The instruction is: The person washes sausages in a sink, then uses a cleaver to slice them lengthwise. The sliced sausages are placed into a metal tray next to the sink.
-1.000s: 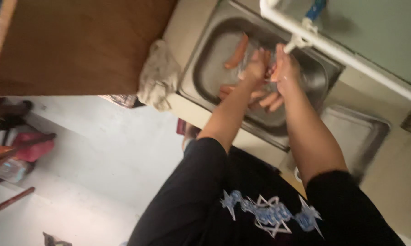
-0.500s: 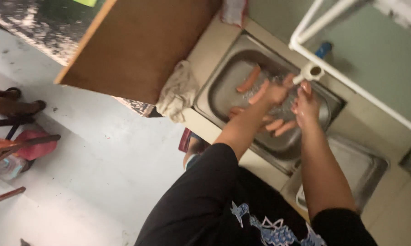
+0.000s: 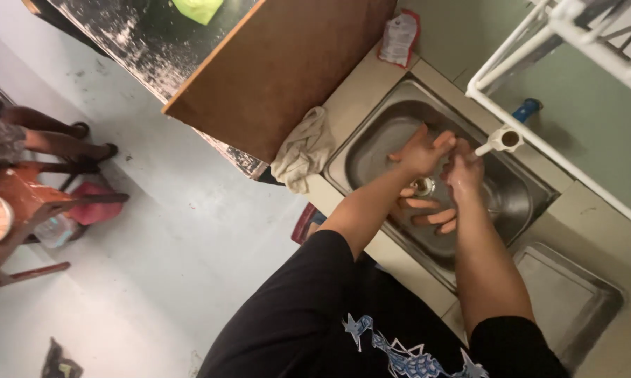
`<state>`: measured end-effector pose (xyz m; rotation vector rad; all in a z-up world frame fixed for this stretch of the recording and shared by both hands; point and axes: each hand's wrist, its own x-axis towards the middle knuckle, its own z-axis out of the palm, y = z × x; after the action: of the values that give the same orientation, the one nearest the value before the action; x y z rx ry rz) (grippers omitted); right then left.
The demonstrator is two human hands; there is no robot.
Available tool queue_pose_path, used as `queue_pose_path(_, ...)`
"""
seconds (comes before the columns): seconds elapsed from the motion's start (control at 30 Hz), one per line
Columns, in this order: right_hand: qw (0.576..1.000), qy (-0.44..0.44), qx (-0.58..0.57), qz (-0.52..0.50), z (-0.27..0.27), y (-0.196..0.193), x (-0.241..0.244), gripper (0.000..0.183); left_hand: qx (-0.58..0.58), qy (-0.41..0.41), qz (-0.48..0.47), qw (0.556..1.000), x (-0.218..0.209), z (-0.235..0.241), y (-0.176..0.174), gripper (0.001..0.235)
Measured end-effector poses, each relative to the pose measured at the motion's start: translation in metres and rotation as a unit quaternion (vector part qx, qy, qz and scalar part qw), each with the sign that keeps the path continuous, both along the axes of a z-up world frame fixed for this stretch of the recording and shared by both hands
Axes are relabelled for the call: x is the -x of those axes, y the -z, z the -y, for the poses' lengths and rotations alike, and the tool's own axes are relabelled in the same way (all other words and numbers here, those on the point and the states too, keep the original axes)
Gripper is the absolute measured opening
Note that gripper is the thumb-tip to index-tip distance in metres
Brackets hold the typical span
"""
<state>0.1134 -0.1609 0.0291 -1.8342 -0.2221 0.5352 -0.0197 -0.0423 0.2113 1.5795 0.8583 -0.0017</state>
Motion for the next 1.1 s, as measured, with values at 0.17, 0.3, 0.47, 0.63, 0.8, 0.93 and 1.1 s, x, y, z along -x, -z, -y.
queue_pose_path(0.17,0.996,0.023,0.045,0.077,-0.014,-0.034,0.019,0.031,0.047,0.019,0.044,0.998,-0.032,0.001,0.147,0.094)
queue_pose_path(0.3,0.991,0.099,0.069,-0.061,-0.012,-0.043,0.020,0.044,0.022,-0.056,0.069,0.996,-0.015,0.019,0.105,0.064)
queue_pose_path(0.47,0.994,0.068,0.041,0.073,0.007,-0.081,0.037,0.051,0.187,-0.089,0.174,0.963,-0.056,0.045,0.180,0.086)
queue_pose_path(0.63,0.996,0.016,-0.034,-0.083,0.014,-0.051,0.041,0.041,0.498,-0.191,0.165,0.829,-0.083,0.057,0.183,0.027)
queue_pose_path(0.8,0.986,-0.023,-0.049,-0.160,0.047,-0.046,0.042,0.051,0.164,0.018,0.015,0.986,-0.054,0.013,0.074,0.023)
queue_pose_path(0.93,0.959,-0.154,0.234,-0.049,0.079,-0.077,0.063,0.061,-0.526,0.537,-0.220,0.622,-0.088,-0.012,0.140,0.064)
queue_pose_path(1.1,0.890,-0.347,0.287,0.066,0.057,-0.113,0.094,0.035,-0.201,0.119,-0.162,0.959,-0.065,-0.024,0.153,0.069)
